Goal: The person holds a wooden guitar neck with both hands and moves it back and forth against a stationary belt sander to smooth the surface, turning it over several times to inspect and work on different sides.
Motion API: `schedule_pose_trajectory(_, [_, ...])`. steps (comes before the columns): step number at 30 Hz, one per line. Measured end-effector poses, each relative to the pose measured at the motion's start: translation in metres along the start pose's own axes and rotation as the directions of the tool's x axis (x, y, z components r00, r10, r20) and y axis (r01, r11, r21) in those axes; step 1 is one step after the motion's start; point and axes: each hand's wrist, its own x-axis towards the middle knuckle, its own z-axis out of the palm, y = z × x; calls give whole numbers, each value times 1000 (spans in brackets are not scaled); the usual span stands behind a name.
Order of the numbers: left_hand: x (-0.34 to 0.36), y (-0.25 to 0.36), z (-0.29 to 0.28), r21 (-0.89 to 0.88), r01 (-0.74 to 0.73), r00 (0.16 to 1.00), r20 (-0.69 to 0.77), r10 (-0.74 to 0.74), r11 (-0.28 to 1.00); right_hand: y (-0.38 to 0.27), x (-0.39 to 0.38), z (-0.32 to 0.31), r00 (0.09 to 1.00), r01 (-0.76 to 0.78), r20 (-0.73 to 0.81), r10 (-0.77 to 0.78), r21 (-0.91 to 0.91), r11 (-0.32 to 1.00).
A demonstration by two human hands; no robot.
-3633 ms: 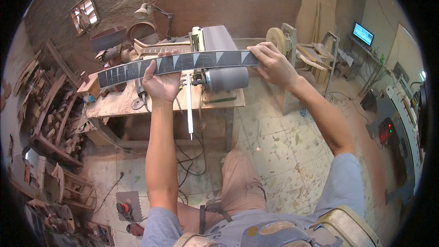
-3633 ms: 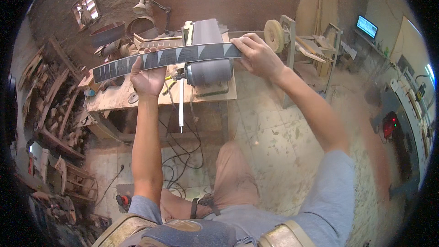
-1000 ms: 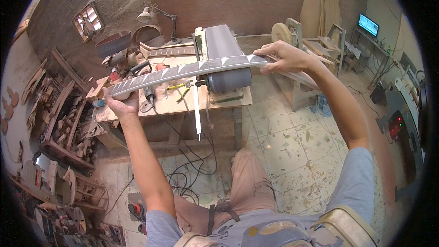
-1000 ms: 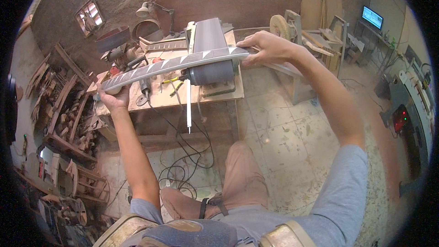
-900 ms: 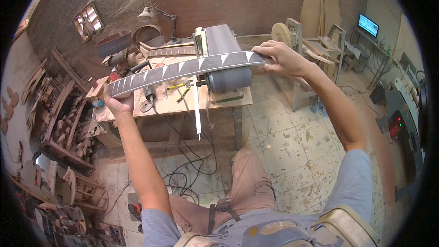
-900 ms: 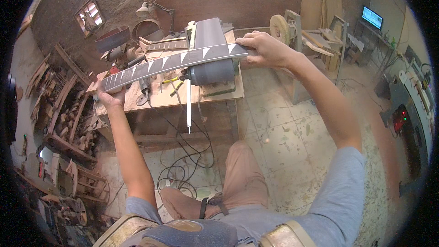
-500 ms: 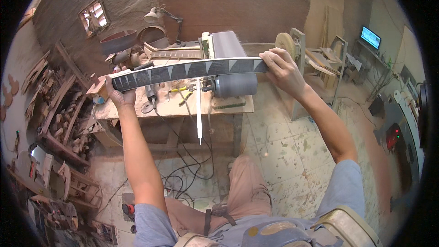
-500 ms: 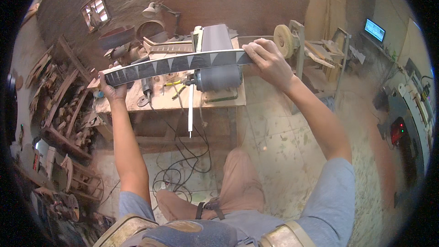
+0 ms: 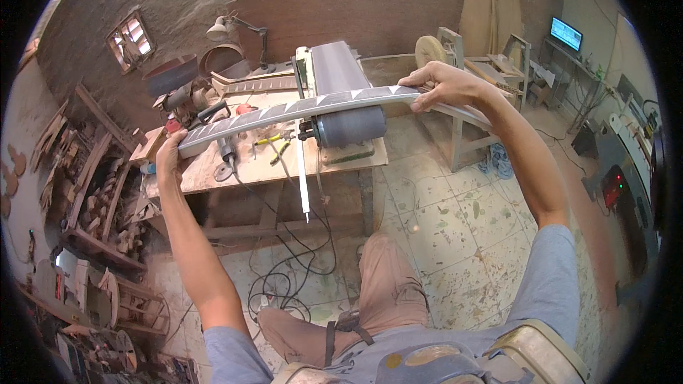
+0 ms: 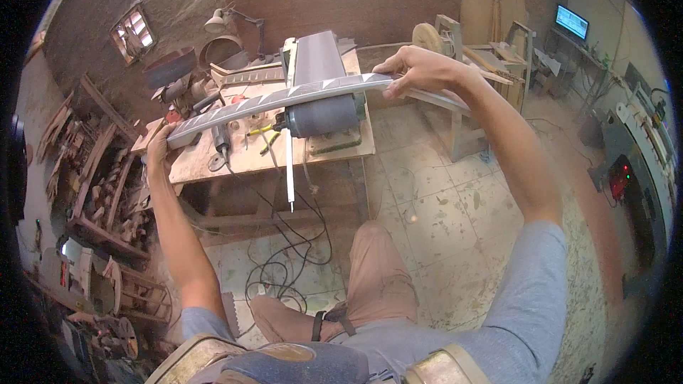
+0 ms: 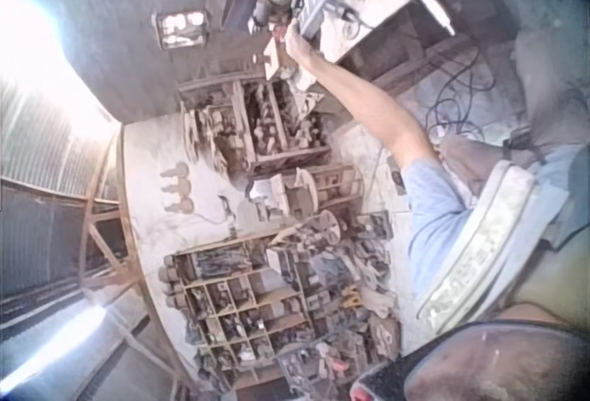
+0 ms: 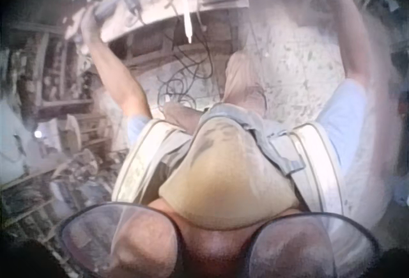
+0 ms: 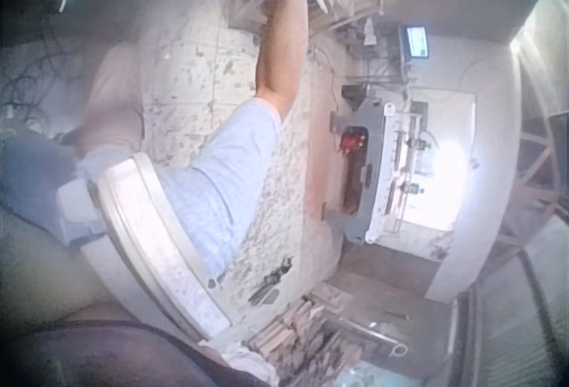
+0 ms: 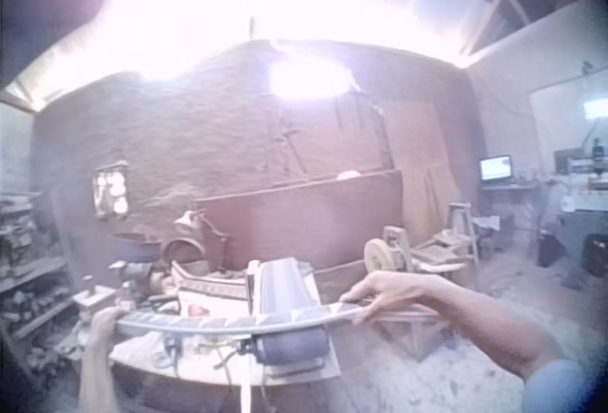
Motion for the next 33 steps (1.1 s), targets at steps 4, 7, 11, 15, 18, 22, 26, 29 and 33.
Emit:
schedule_pose_trajectory(4, [17,28,-17,619,-46,995,102,-22,784,-4,-3,-3,996,-62,66,57,76,995])
schedule_pose_trajectory(7, [25,38,-10,767,-303,951,284,125,566,-2,-6,1,999,40,-18,-40,11,999])
schedule_pose_trajectory(11, [13,46,2,881,-405,907,354,227,244,7,1,17,960,209,-141,-243,-220,953])
schedule_pose_trajectory(15, [-16,45,26,843,-409,852,215,477,350,16,4,47,780,330,-329,-532,-506,797])
schedule_pose_trajectory(18, [-10,34,8,748,-604,634,242,734,276,17,13,62,599,260,-389,-700,-732,630])
schedule_pose_trajectory(22, [-28,28,24,762,-617,493,182,851,195,23,8,64,515,140,-412,-752,-825,548])
schedule_pose_trajectory(26, [-39,24,29,724,-660,492,216,843,199,23,-5,52,609,191,-403,-684,-762,619])
schedule_pose_trajectory(29, [-41,32,28,686,-659,653,318,688,308,22,-14,30,793,226,-354,-495,-584,779])
schedule_pose_trajectory(33, [-34,49,34,772,-585,809,530,256,249,20,-25,-8,984,45,-160,-79,-206,978])
